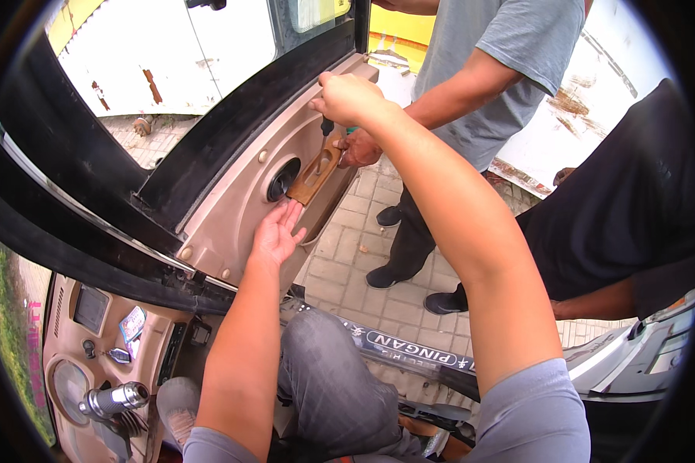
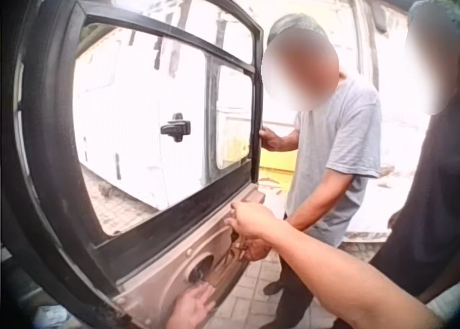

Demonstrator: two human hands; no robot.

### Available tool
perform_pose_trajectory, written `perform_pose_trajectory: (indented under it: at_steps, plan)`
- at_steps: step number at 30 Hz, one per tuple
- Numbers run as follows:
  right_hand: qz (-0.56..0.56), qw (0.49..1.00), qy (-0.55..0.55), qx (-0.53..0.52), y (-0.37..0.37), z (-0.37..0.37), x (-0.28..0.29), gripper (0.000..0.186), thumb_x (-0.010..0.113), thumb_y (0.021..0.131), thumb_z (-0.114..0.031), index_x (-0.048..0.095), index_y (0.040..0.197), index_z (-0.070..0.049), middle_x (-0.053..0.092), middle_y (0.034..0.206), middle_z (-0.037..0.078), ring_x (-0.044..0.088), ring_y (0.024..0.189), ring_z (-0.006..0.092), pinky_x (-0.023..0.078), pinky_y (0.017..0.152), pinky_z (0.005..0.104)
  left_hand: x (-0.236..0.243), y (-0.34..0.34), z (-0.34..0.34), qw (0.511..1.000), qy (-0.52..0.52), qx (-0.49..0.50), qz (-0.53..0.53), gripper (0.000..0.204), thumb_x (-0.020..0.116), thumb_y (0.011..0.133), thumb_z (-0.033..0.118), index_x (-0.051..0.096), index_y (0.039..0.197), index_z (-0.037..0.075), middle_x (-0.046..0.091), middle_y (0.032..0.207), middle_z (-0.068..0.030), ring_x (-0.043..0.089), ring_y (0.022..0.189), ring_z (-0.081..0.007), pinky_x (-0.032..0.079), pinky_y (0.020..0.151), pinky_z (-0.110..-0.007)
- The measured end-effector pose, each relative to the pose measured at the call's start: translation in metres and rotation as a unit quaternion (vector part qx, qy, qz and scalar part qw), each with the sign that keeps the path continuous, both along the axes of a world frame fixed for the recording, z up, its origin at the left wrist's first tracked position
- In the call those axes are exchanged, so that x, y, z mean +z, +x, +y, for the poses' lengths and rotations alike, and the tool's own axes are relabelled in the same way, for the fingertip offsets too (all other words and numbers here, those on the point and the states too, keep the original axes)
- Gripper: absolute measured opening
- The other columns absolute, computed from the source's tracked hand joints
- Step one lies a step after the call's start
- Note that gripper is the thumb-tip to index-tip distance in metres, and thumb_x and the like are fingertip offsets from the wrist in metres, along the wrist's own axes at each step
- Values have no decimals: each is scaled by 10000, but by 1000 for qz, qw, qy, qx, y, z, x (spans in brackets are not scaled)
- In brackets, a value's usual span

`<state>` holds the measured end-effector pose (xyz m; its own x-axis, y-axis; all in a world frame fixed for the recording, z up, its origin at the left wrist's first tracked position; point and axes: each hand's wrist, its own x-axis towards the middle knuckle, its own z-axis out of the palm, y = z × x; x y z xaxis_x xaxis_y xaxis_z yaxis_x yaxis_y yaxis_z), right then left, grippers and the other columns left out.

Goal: The person uses a screwdriver to remove screws from the vehicle door panel and dashboard, detaches the door panel, and then removes the dashboard cover to access internal wiring.

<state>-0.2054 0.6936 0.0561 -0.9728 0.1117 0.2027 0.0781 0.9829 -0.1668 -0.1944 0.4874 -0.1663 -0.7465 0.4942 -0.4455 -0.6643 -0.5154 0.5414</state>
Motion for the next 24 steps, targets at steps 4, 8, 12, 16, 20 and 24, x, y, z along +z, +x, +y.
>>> perform_pose_trajectory:
  at_steps: [4, 8, 12, 16, 20, 24]
  plan:
    - [61, 994, -39, 83, 4, 29, -21, 455, 693, 846, -286, 600, 1204, -21, 643, 1171, 228, 608, 1118, 365, 484, 942, 433, 28, -1, 20, 995, 10, 47, -83, 438, 616, 927, 140, 466, 1325, 34, 552, 1327, -129, 433, 1369, -278, 131, 1187, -546]
    - [102, 990, -72, 70, 7, 24, -32, 423, 711, 824, -234, 608, 1168, -10, 657, 1117, 220, 620, 1077, 374, 486, 931, 428, 30, -13, 36, 986, -108, 88, -93, 383, 636, 899, 72, 505, 1248, -15, 563, 1223, -161, 521, 1231, -315, 338, 1111, -491]
    - [110, 989, -74, 62, 9, 14, -27, 352, 710, 827, -205, 624, 1110, -14, 673, 1044, 213, 642, 1024, 370, 501, 896, 432, 21, -11, 41, 985, -154, 63, -45, 297, 641, 882, 35, 550, 1160, -14, 577, 1134, -120, 585, 1029, -252, 497, 946, -384]
    - [46, 998, -33, 10, 2, -14, -18, 322, 676, 869, -252, 627, 1076, -11, 679, 1032, 220, 647, 997, 391, 508, 868, 442, 22, -2, 44, 989, -115, 80, -52, 343, 622, 875, 10, 526, 1204, 27, 578, 1134, -109, 561, 1080, -244, 414, 1028, -425]
    - [-38, 995, 31, -91, -1, -18, 10, 358, 617, 897, -330, 636, 1083, -24, 684, 1010, 229, 643, 978, 421, 504, 862, 465, 16, 10, 45, 988, -12, 137, -75, 374, 604, 868, 3, 510, 1222, 76, 572, 1179, -96, 515, 1172, -244, 291, 1112, -473]
    - [0, 996, -11, 91, -5, -11, -4, 391, 651, 871, -261, 585, 1174, -23, 648, 1134, 238, 625, 1063, 392, 492, 909, 436, 15, 7, 37, 993, -25, 91, -73, 364, 605, 872, 22, 519, 1220, 85, 547, 1242, -93, 491, 1227, -259, 258, 1126, -504]
